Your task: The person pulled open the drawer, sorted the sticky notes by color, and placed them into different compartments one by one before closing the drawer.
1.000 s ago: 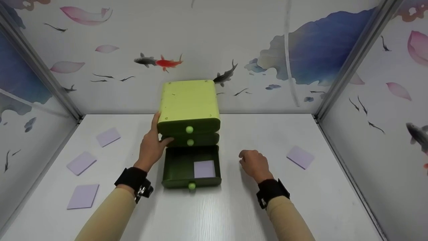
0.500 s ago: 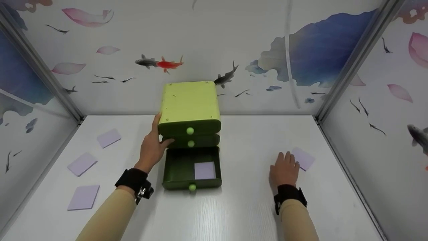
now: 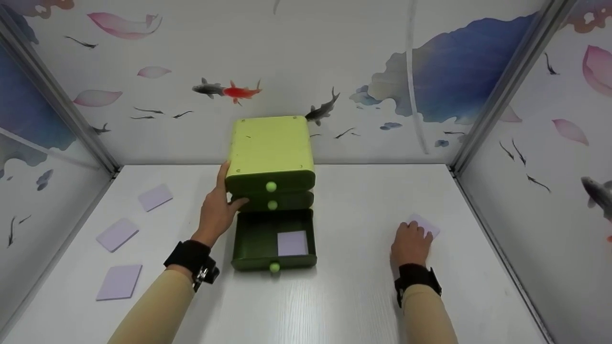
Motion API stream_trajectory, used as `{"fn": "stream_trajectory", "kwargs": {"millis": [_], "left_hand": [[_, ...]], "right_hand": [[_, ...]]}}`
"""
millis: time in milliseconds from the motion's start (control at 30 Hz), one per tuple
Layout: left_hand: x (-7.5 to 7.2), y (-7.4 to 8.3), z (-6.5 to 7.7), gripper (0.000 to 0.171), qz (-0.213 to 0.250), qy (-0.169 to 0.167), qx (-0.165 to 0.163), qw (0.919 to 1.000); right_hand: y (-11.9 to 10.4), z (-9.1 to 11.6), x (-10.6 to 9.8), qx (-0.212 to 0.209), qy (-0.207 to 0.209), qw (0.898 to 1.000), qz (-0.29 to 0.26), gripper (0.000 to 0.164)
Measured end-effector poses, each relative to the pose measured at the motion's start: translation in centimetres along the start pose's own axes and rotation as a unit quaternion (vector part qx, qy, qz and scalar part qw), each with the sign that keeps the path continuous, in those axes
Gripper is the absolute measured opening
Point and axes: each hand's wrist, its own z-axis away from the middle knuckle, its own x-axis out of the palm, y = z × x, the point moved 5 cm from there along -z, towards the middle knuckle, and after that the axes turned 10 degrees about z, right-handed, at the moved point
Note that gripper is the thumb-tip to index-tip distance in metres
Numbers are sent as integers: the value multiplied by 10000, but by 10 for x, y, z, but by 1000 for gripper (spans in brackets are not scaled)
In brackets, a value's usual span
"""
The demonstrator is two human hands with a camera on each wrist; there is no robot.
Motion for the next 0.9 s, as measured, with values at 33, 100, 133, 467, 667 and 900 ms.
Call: {"fn": "stream_trajectory", "kwargs": {"millis": [33, 100, 133, 467, 667, 900], "left_hand": [[0, 0, 0, 99, 0, 2, 13, 10000], [0, 0, 1, 99, -4, 8, 29, 10000], [-1, 0, 1, 99, -3, 15, 37, 10000], [-1, -1, 0, 98, -56, 60, 177, 9998], [0, -2, 0, 97, -65, 72, 174, 9998], [0, -2, 0, 97, -12, 15, 100, 9999]], "right_hand": [[-1, 0, -1, -45, 55, 10000, -17, 20], [-1, -1, -2, -99, 103, 9997, -184, 20], [-2, -1, -3, -110, 112, 9994, -313, 21], [8, 0, 1, 88, 154, 9958, -902, 25], [13, -2, 3, 197, -183, 9929, -1162, 39], [10, -2, 1, 455, -906, 9920, -751, 50]]}}
